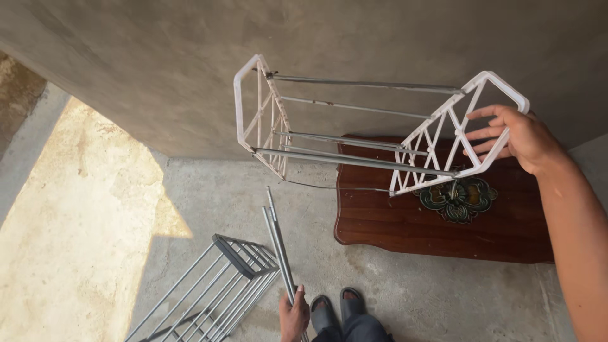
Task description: The person assembles a metal frame structure by inserting rods into a black frame and then into a white frame. They handle multiple metal rods and two frame units on a wooden table, aligning and inserting the rods into designated slots.
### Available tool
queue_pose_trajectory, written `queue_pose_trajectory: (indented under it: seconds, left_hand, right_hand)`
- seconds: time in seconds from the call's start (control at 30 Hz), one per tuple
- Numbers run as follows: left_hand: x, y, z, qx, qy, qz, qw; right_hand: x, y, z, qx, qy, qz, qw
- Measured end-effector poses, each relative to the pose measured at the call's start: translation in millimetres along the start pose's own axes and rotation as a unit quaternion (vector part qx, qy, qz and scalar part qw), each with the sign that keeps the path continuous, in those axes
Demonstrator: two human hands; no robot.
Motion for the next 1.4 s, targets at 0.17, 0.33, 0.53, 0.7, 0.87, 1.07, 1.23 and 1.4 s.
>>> queue_pose_trajectory:
  seconds: [0.17, 0.33, 0.53, 0.7, 0.87, 1.07, 1.23, 1.4]
  left_hand:
    - [41.4, 4.0, -113.4, 0.098, -0.035, 0.035, 0.994]
    - [164.4, -0.9, -209.0, 0.248, -0.154, 0.047, 0.955]
    - [322.6, -17.3, -214.4, 0.31, -0.202, 0.086, 0.925]
    - [408.1, -29.8, -163.7, 0.242, -0.176, 0.11, 0.948]
    - [465.7, -41.5, -136.4, 0.33, -0.235, 0.101, 0.909]
    - [520.1, -54.2, -131.6, 0.338, -0.312, 0.069, 0.885]
    - [546.1, -88.4, -114.1, 0.301, -0.281, 0.117, 0.904]
    - [565.5, -111.8, -118.9, 0.332, -0.3, 0.131, 0.885]
  right_hand:
    - [-69.4, 31.9, -54.5, 0.062, -0.012, -0.071, 0.995]
    - [-134.0, 48.3, -117.1, 0.113, -0.01, -0.088, 0.99]
    - [-215.8, 42.5, -206.5, 0.123, -0.017, -0.062, 0.99]
    - [-274.8, 26.9, -261.9, 0.131, -0.031, -0.044, 0.99]
    - [-320.7, 18.4, -295.7, 0.145, -0.043, -0.059, 0.987]
    - [-352.8, -14.2, -321.1, 0.134, -0.067, -0.049, 0.988]
    - [-367.4, -55.9, -343.1, 0.129, -0.07, -0.048, 0.988]
    - [-373.9, -99.7, -369.4, 0.142, -0.051, -0.07, 0.986]
Point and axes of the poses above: each hand's wrist, its own y-axis away from the middle knuckle, its own x-axis out of the palm, z = x × y, the point moved 4 cm from there along -y, towards the middle knuckle, and after that the axes turned 10 degrees about y, right-handed, at the moved point
